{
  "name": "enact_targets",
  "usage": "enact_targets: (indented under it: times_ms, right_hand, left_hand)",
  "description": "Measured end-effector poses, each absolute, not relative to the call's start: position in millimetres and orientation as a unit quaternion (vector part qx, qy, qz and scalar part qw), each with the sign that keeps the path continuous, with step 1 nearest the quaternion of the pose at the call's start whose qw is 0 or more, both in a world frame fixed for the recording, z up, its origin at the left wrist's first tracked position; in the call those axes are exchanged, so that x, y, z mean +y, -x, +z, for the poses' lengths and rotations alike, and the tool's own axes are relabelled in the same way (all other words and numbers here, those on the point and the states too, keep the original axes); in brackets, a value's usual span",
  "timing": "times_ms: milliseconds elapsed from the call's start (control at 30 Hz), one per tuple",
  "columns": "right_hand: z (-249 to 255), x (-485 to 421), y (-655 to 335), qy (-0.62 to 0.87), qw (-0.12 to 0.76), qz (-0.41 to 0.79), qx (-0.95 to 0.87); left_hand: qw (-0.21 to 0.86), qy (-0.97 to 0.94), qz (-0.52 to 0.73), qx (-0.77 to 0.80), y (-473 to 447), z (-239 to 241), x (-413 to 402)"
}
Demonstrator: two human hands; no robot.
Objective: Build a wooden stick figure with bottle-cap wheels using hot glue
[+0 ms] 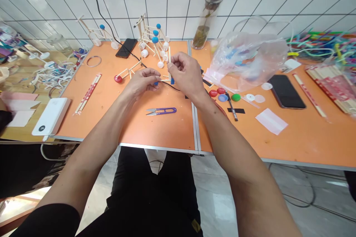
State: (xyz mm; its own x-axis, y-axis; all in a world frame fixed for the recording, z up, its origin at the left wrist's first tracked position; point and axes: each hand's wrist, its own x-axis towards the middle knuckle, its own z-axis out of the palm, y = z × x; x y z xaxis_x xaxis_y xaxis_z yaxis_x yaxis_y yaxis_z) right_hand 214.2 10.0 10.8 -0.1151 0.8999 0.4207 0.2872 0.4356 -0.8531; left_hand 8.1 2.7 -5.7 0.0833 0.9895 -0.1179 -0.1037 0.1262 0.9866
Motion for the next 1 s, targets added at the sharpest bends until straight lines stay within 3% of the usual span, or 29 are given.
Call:
enact_targets:
  times_ms: [333, 567, 1000]
  right_hand:
    - [1.8, -11.5, -190.0, 0.424, 0.448, 0.357, -0.702]
    - [-14.2, -0.3, -180.2, 0.382, 0.503, 0.595, -0.498]
    - [-4.4, -1.0, -177.4, 0.395, 0.496, 0.711, -0.303]
  left_hand:
    - [0.552, -0.414, 0.528, 0.495, -6.3, -3.9, 5.4]
    - [0.563, -0.397, 0.562, 0.458, -6.5, -5.8, 4.3]
    - [0.576, -0.41, 0.561, 0.431, -7.7, -10.8, 4.9]
